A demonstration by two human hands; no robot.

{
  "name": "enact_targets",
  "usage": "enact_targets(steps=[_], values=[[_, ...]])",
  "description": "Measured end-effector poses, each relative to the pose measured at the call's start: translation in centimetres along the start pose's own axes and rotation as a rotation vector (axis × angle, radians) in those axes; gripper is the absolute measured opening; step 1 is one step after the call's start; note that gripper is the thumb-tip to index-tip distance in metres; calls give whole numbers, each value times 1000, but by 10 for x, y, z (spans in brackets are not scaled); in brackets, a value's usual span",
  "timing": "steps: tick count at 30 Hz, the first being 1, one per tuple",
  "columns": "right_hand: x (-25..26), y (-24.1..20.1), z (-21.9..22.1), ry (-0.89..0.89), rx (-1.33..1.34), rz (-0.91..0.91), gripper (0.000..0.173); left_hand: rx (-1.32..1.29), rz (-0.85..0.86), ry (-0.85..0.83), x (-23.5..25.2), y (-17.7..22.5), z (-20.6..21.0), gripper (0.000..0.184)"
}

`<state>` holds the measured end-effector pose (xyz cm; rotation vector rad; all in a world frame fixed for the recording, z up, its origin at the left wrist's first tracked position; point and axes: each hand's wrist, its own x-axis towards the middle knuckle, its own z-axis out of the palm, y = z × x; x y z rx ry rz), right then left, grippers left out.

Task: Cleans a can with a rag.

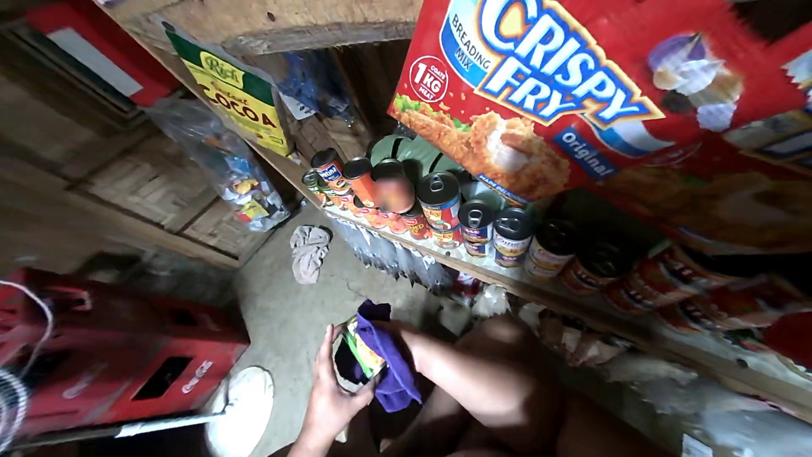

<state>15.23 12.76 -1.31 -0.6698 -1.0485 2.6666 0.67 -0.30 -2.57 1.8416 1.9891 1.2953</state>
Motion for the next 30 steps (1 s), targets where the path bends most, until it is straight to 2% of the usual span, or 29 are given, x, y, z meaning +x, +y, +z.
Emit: enact_targets(steps=[3,6,10,14,17,20,23,27,30], values=[[0,2,3,56,-154,38,41,-21,-23,40,9,-4,-6,130],[3,6,2,70,-217,85,46,-6,-81,8,10,-6,-8,133],[5,8,-1,88,-219,15,50,103,-37,-60,3,3,-5,125],[5,4,-2,163,-138,-14,48,154,39,-112,-6,16,6,116],[4,3,-1,152,-44,-40,40,76,59,-134,-6,7,6,122],[6,5,-2,43,89,-51,29,-21,47,-155,-1,0,4,130],[10,6,-8,-104,294,-16,43,-49,19,-140,-3,-3,4,130],[1,0,-7,-139,285,-1,46,-106,28,-87,-5,-1,5,127],[-10,-16,8,2,142,24,42,-165,34,-49,0,4,3,129]])
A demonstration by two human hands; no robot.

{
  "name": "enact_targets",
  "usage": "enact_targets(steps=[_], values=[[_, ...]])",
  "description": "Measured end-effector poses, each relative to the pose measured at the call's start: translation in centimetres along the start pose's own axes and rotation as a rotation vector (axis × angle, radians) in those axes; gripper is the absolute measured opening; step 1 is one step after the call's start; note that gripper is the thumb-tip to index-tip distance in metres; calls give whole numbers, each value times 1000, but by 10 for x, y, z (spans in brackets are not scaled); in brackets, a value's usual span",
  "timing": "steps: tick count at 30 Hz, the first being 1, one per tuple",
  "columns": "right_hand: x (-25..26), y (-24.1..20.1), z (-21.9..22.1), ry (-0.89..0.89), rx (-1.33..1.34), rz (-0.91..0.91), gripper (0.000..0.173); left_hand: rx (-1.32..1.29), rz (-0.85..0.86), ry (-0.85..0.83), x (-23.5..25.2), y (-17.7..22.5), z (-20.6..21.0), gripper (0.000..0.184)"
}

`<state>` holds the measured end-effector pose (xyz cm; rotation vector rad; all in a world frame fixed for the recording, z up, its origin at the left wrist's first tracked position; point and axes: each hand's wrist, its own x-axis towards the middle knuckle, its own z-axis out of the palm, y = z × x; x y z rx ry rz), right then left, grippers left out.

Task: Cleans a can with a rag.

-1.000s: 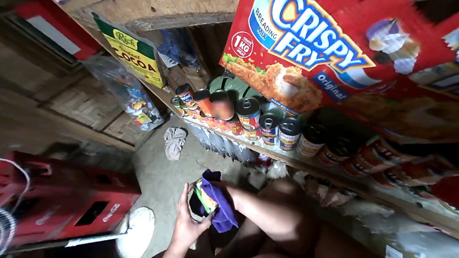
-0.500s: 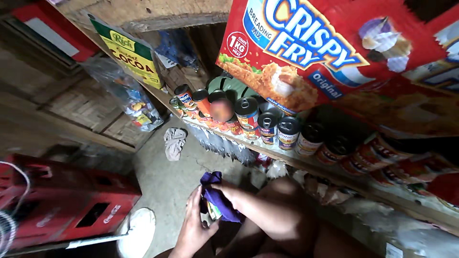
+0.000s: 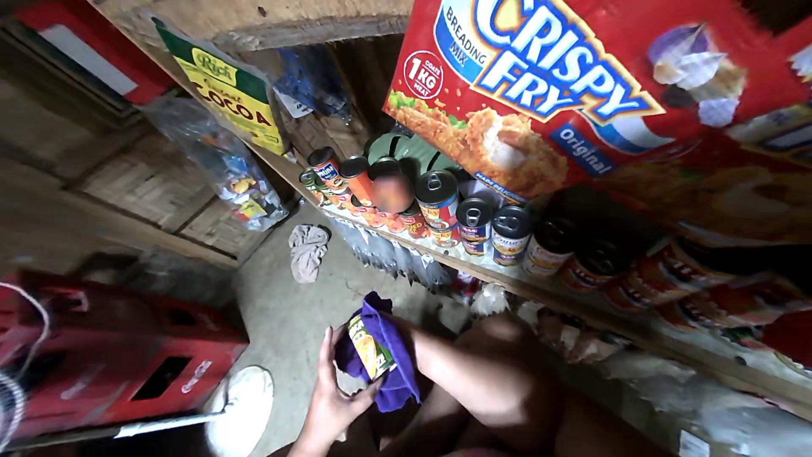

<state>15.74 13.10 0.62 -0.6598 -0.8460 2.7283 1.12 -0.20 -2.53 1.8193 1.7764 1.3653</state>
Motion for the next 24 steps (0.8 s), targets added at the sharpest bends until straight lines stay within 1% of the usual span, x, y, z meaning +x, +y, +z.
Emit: enact_targets(steps=[2,4,5,6,7,9,11,13,17,19,21,22,23,24], values=[[-3,-3,11,104,-158,10,35,3,8,14,3,1,-3,128],[5,8,-5,54,-209,-11,34,19,4,22,5,-1,-6,128],[9,14,-8,72,-247,-16,36,37,-5,25,6,-2,-8,129],[11,17,-8,102,-307,-20,41,62,-23,22,7,-2,-10,129],[13,19,-9,111,-375,-23,51,96,-48,15,7,-3,-12,130],[18,24,-11,88,-484,-36,67,195,-101,-6,5,-6,-14,130],[22,29,-13,86,-520,-60,74,293,-114,-31,3,-6,-14,127],[24,30,-14,103,-526,-65,77,374,-86,-36,2,-1,-11,120],[27,28,-17,171,-470,-118,74,446,21,-60,1,15,1,106],[26,26,-17,180,-422,-147,71,447,50,-74,-2,14,6,107],[23,23,-16,181,-367,-146,68,402,37,-89,-3,11,5,112],[20,21,-15,176,-327,-139,64,360,23,-95,-3,9,4,116],[18,19,-13,175,-273,-133,56,318,13,-99,-3,6,2,119],[16,18,-11,177,-218,-135,44,279,3,-103,-2,2,1,122]])
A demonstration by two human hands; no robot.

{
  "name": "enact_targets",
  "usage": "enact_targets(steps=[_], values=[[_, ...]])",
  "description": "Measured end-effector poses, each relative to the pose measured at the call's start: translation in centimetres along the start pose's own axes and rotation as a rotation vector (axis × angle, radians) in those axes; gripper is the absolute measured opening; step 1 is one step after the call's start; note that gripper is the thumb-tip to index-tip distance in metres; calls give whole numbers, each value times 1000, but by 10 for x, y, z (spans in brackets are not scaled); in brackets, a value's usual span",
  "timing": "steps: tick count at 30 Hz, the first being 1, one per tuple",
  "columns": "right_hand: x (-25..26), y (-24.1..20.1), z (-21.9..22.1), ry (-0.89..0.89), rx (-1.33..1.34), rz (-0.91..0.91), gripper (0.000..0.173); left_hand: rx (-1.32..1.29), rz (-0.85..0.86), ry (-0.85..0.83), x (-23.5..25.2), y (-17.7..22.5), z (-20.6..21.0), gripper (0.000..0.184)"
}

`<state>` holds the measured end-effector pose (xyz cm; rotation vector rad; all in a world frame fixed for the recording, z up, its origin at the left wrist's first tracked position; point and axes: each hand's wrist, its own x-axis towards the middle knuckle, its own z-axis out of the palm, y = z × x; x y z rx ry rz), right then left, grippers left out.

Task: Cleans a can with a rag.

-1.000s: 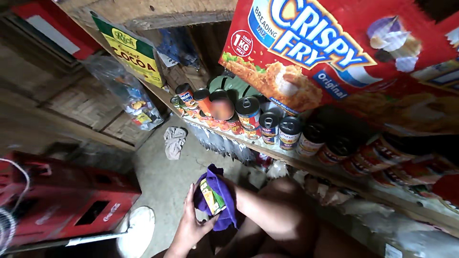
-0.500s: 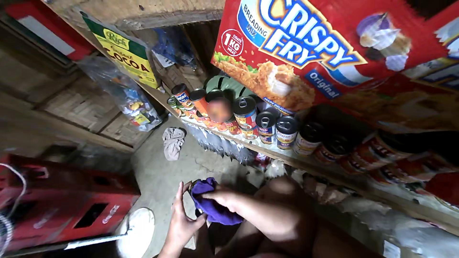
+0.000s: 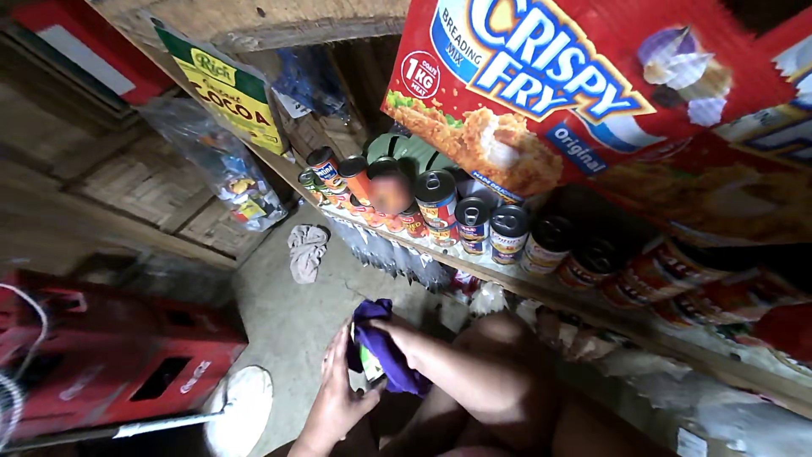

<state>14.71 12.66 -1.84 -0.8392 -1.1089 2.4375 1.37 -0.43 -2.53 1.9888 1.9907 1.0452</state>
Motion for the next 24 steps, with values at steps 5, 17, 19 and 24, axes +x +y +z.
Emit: enact_targets(steps=[5,17,19,24], values=[[1,1,-3,-173,110,26,32,-161,-12,47,1,-8,-3,126],[10,13,-2,-75,-308,-12,78,177,-115,7,4,1,-12,116],[14,15,-3,-31,-295,-49,80,224,-38,7,3,11,-6,110],[7,7,-3,0,-124,-47,68,91,14,10,-3,3,1,115]])
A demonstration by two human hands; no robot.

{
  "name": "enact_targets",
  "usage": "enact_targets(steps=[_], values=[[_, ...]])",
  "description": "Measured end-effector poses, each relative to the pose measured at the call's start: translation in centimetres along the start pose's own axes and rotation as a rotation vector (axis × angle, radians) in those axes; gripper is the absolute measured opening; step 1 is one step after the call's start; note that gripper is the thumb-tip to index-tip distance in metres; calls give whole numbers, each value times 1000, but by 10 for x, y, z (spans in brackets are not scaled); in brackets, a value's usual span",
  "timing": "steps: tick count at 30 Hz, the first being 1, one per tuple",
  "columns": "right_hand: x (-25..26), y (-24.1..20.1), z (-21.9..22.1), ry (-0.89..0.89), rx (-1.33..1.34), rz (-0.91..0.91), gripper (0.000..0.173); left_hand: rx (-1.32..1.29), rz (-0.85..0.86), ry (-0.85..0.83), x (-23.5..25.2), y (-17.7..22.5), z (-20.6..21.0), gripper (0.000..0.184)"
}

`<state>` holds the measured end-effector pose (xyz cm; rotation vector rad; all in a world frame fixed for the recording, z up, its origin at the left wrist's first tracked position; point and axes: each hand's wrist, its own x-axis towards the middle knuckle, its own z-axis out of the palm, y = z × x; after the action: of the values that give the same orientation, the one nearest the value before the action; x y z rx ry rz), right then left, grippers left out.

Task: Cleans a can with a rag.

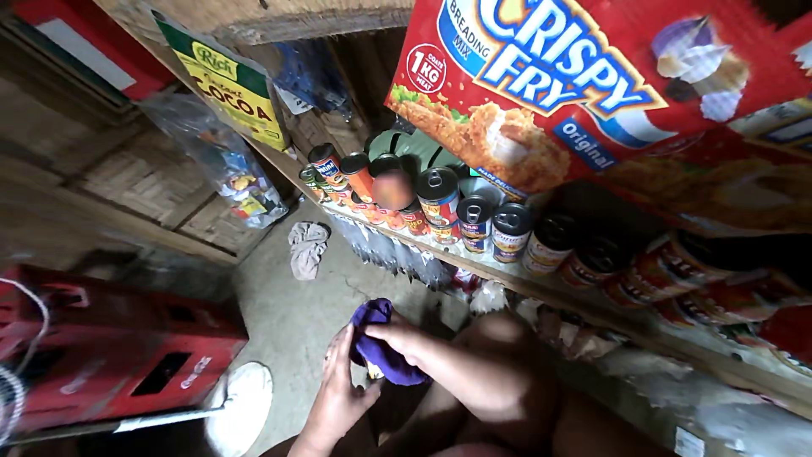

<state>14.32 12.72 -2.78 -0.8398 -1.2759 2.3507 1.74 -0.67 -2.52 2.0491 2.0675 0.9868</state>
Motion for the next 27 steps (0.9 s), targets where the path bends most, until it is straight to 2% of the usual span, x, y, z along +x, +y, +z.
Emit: enact_targets(steps=[5,7,10,14,18,21,23,25,27], values=[[-9,-13,3,-52,188,53,33,-199,-5,24,3,-12,0,123],[-8,-11,3,-98,217,76,30,-219,-6,47,4,-13,0,122],[-9,-11,3,-100,130,102,35,-157,-64,66,4,-16,-4,124],[-10,-7,5,-124,-115,60,63,39,-145,67,10,-13,-15,117],[0,6,3,-96,-153,28,73,185,-44,45,9,1,-10,104],[4,6,0,-44,-78,-10,71,155,48,42,3,9,0,102],[0,0,0,-24,-17,8,66,59,54,36,1,3,1,107],[-5,-7,0,-15,76,26,56,-82,19,24,2,-5,-2,118],[-9,-11,1,-25,195,38,38,-187,-10,27,5,-12,-4,125]])
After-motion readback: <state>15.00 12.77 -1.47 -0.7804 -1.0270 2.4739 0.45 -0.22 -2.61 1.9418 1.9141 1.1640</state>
